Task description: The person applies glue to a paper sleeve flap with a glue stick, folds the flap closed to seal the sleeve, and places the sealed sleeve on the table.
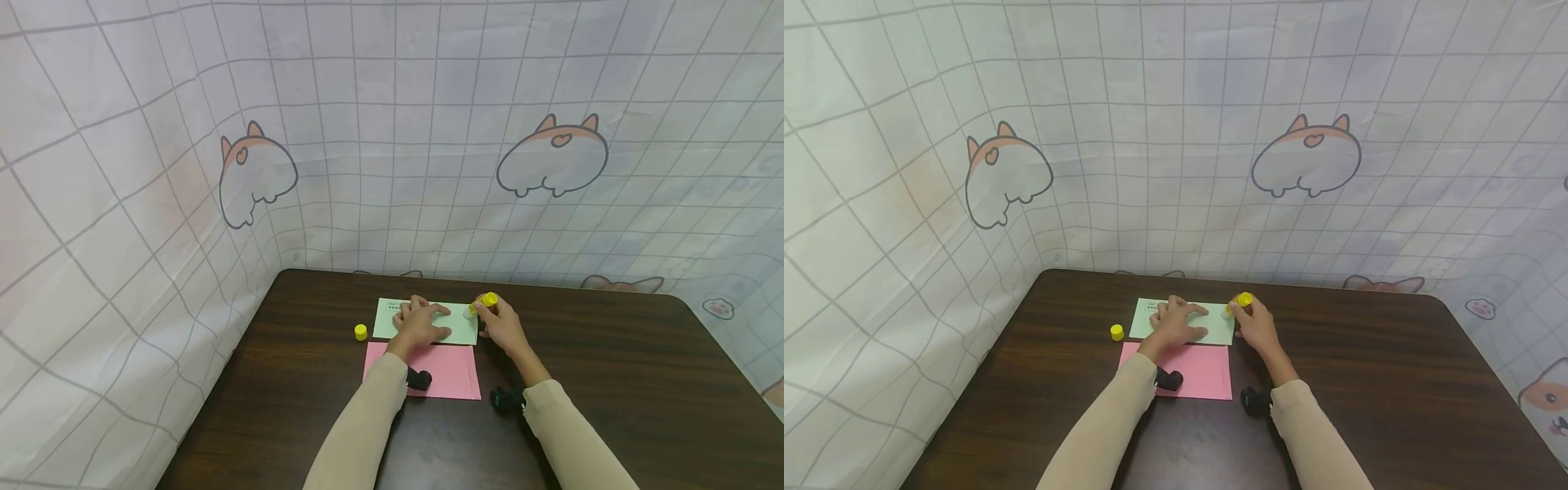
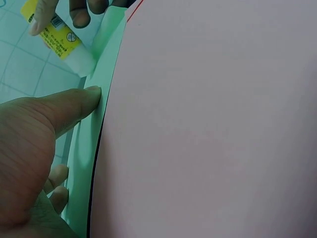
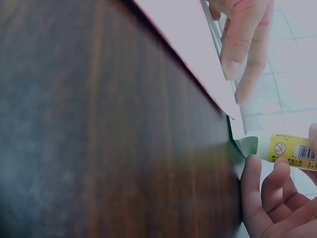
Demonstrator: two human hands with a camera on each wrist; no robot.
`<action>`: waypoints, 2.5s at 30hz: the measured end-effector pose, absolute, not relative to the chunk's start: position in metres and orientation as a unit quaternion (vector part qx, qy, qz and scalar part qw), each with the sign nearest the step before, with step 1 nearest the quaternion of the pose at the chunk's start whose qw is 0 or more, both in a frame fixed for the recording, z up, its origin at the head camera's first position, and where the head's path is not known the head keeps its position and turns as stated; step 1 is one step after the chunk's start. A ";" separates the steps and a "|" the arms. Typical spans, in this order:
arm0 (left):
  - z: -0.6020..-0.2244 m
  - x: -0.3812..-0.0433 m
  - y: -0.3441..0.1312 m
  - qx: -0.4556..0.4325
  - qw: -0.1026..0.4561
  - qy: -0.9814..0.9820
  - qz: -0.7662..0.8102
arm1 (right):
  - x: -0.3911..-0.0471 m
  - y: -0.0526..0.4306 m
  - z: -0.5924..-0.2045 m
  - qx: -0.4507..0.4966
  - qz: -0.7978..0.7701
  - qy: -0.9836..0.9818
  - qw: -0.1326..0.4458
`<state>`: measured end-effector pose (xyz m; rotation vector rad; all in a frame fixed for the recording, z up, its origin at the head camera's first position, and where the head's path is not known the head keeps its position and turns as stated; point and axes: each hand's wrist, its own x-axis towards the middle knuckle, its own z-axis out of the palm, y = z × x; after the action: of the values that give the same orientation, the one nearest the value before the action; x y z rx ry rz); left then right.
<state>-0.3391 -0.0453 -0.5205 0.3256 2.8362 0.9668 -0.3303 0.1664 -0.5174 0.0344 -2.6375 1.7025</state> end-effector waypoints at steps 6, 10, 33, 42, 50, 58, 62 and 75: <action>-0.518 -0.336 -0.046 0.113 0.061 0.940 0.317 | -0.328 0.167 -0.517 0.003 0.543 -0.840 0.003; -0.518 -0.337 -0.046 0.111 0.063 0.939 0.320 | -0.329 0.168 -0.519 -0.005 0.547 -0.837 0.002; -0.519 -0.337 -0.045 0.110 0.064 0.942 0.310 | -0.328 0.168 -0.519 -0.007 0.537 -0.844 -0.005; -0.519 -0.338 -0.046 0.111 0.061 0.943 0.308 | -0.328 0.168 -0.517 0.001 0.519 -0.854 -0.009; -0.518 -0.337 -0.045 0.108 0.060 0.943 0.310 | -0.326 0.168 -0.515 0.015 0.505 -0.863 -0.017; -0.520 -0.338 -0.043 0.105 0.058 0.945 0.304 | -0.327 0.168 -0.515 0.019 0.495 -0.868 -0.027; -0.520 -0.338 -0.043 0.106 0.057 0.945 0.303 | -0.326 0.169 -0.515 0.024 0.493 -0.869 -0.029; -0.520 -0.340 -0.043 0.106 0.055 0.947 0.299 | -0.325 0.171 -0.516 0.043 0.496 -0.866 -0.036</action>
<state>-0.3400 -0.0433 -0.5204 0.3214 2.8738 0.9069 -0.3253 0.1711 -0.5156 0.1378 -2.7864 1.5959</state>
